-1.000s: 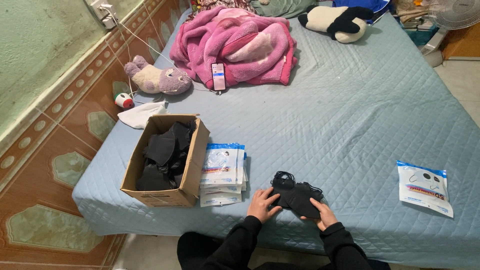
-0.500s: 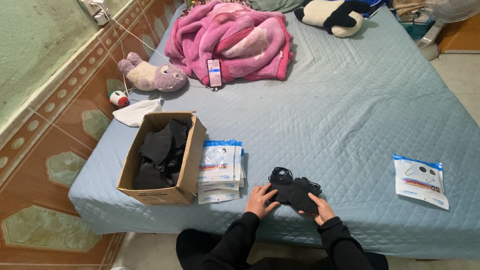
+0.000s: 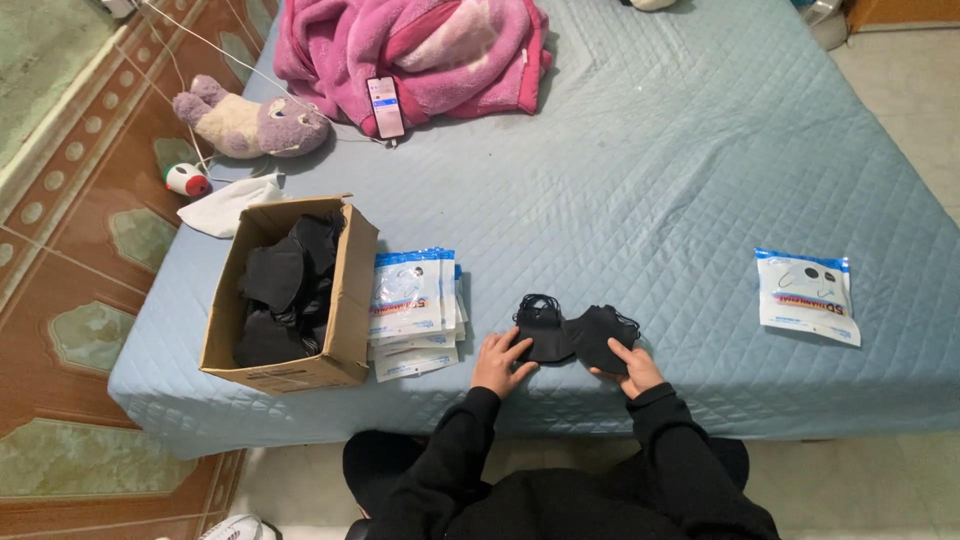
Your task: The person is taking black face masks from a cardboard box and putting them into individual plastic packaging bags on a bed.
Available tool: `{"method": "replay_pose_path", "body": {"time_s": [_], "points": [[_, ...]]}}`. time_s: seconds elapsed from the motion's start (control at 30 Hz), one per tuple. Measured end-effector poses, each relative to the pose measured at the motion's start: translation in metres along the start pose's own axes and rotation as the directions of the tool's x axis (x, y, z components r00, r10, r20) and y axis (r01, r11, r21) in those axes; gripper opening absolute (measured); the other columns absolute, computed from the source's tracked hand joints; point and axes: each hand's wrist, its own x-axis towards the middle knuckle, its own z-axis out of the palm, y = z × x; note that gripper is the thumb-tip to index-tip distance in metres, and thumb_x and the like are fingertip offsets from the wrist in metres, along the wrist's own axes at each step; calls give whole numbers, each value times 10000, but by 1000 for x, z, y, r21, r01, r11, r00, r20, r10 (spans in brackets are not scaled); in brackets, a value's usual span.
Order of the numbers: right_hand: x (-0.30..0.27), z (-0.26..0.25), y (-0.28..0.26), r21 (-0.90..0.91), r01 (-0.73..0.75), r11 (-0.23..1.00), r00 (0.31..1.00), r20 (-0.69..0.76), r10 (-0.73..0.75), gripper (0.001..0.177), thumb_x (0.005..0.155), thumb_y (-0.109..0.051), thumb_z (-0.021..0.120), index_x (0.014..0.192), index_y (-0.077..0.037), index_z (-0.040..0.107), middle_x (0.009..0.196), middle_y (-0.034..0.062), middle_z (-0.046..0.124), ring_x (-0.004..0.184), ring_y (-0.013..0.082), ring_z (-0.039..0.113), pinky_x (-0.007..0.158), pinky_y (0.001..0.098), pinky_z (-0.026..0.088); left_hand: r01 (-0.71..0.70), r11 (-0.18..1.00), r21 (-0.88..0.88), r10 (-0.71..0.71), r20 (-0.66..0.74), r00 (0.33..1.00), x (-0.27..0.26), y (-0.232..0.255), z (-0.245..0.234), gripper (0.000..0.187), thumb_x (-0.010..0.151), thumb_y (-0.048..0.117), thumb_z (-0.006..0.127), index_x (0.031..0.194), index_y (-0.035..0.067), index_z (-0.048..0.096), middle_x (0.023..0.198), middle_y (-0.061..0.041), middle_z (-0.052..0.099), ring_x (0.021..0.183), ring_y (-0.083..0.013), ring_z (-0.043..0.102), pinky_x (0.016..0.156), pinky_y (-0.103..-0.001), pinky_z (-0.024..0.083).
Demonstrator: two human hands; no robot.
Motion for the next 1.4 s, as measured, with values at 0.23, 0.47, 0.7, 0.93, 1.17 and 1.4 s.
{"method": "replay_pose_path", "body": {"time_s": [0.23, 0.47, 0.7, 0.93, 1.17, 1.4], "points": [[-8, 12, -4, -93, 13, 996, 999, -50, -18, 349, 911, -106, 779, 1158, 99, 642, 966, 305, 735, 821, 447, 740, 650, 637, 627, 150, 966, -209, -153, 5, 988, 5, 1, 2, 529, 870, 521, 794, 1313, 246, 700, 1331, -114, 649, 1086, -326, 638, 1025, -494, 479], [-8, 10, -2, -70, 31, 997, 999, -17, -32, 263, 899, -69, 787, 1114, 48, 692, 949, 260, 755, 817, 406, 758, 648, 593, 636, 80, 997, -20, -80, -16, 997, 40, 29, 15, 503, 923, 511, 723, 1334, 227, 662, 981, -26, 623, 916, -230, 579, 977, -417, 449], [-11, 9, 0, -81, 26, 996, 999, -25, -28, 330, 886, -54, 806, 1190, 30, 711, 1007, 237, 763, 869, 395, 761, 721, 570, 642, 70, 977, 200, -112, 211, 971, 47, 52, 45, 539, 929, 520, 700, 1288, 119, 670, 992, -53, 660, 1033, -229, 595, 1196, -538, 279], [-5, 6, 5, -104, 37, 994, 999, -27, -40, 323, 870, -64, 823, 1157, 24, 705, 975, 221, 767, 855, 372, 768, 708, 527, 644, 27, 991, 128, -47, 160, 986, 47, 60, 34, 187, 931, 344, 744, 1009, 189, 676, 859, 16, 655, 926, -182, 652, 1173, -480, 328], [-17, 23, -10, -48, 16, 999, 999, -38, -17, 257, 937, -173, 787, 1112, 1, 718, 983, 236, 767, 866, 372, 770, 726, 545, 641, 567, 759, -319, -457, 360, 814, 57, 27, 15, 127, 904, 269, 778, 1027, 263, 747, 837, 41, 768, 841, -167, 728, 860, -363, 557], [0, -1, -1, 38, 6, 999, 998, -65, -4, 245, 966, -197, 771, 1112, -5, 724, 1029, 224, 763, 930, 389, 759, 804, 577, 631, 580, 180, -795, -627, 362, 690, 44, -13, -2, 243, 910, 87, 777, 1145, 41, 733, 789, -92, 688, 600, -130, 629, 506, -218, 546]]}}
